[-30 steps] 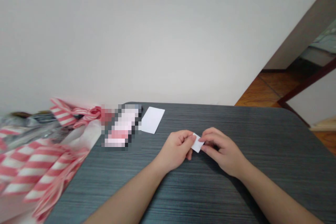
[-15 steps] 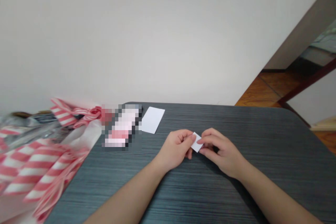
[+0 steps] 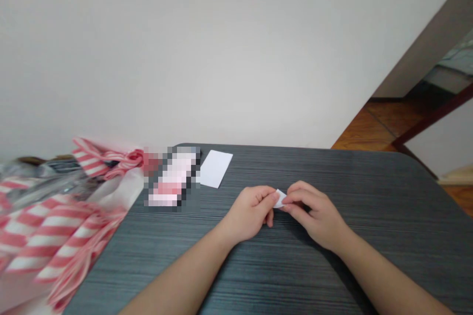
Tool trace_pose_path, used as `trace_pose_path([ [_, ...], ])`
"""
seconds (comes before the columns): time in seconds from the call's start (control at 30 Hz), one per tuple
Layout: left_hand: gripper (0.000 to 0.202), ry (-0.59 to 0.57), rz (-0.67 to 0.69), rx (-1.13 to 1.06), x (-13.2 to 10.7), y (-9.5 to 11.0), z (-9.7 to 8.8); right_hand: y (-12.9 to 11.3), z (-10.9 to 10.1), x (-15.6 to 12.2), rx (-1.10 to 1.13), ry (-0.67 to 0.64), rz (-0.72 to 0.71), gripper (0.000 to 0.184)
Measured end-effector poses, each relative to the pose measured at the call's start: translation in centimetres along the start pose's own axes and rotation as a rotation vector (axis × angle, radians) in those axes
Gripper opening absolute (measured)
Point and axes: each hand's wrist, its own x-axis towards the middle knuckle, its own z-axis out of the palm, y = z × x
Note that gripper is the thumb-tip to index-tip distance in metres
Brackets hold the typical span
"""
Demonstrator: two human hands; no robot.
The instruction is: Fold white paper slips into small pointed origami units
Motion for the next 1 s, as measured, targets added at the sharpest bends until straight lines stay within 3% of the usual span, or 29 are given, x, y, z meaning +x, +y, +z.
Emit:
trace_pose_path([
  [0.23,0.036,-0.009,0.041,0.014,-0.03,0.15,-0.03,-0.1,0.07,0.22,0.0,0.036,0.079,0.013],
  [0.43,0.016,-0.007,0.025,-0.037,0.01,0.21,0.25,0.02,0.1,0.24,0.005,0.044,0.089,0.014],
  [0.67,0.031,0.006,0.022,0.094,-0.02,0.41,0.0,-0.14,0.24,0.16,-0.005,0.041,0.121,0.013],
  [0.83,0.034,-0.007,0.022,0.11,-0.08,0.46,0.04,0.32,0.65,-0.23,0.076,0.044,0.249,0.007],
  [1.0,0.035,-0.01,0.018,0.11,-0.12,0.67,0.06,0.3,0.62,-0.17,0.09,0.034,0.283,0.01],
])
